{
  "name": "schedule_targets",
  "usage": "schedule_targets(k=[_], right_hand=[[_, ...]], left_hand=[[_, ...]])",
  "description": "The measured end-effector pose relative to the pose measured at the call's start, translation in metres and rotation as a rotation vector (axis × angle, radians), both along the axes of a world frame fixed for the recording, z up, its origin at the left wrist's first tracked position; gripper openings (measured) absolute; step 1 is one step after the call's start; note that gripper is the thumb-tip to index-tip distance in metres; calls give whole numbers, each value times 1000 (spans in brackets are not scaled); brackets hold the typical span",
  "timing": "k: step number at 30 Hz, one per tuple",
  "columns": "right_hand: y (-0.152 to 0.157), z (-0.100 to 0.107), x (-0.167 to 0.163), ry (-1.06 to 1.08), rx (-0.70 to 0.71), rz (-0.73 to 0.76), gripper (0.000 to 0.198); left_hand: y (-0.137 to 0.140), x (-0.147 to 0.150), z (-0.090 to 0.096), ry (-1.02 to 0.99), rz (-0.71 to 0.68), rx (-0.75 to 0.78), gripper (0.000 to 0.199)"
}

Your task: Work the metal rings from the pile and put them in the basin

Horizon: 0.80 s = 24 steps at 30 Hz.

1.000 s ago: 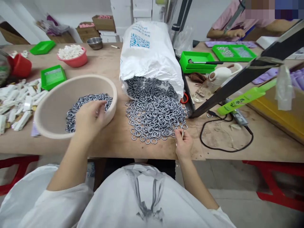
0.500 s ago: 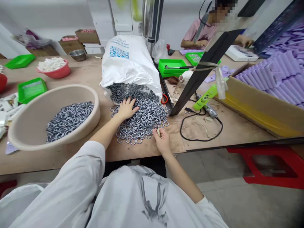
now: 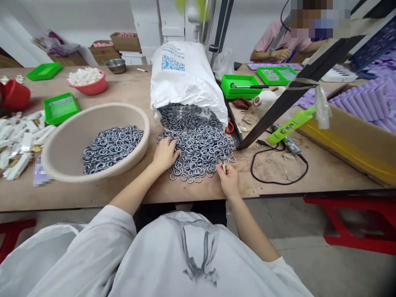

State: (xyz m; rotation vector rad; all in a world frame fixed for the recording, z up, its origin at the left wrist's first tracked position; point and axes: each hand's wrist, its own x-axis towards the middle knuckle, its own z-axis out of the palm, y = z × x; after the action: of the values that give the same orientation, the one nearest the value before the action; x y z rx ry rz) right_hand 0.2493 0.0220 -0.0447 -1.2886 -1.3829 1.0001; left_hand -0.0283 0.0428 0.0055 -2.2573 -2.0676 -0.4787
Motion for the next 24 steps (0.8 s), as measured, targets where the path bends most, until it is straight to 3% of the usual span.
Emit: schedule_targets(k=[5,11,14,20,24], right_hand=[[1,0,-1,18,1,-63,29],[4,3,-6,4,10,-121,28],[3,4,-6,11,27,-151,28],[1,12,-11,-19,55,-173,31],[2,27,-31,-124,121,-107,30]], left_hand=[[-24,-19,0,-94,32,-29,35],[2,-25,-1,-118,-10,-57,37],[15,-26,-2,-135,8,-85,29],[12,-27,2,-269,-23,-35,20],[11,-25,0,-219,-65,-53,27]])
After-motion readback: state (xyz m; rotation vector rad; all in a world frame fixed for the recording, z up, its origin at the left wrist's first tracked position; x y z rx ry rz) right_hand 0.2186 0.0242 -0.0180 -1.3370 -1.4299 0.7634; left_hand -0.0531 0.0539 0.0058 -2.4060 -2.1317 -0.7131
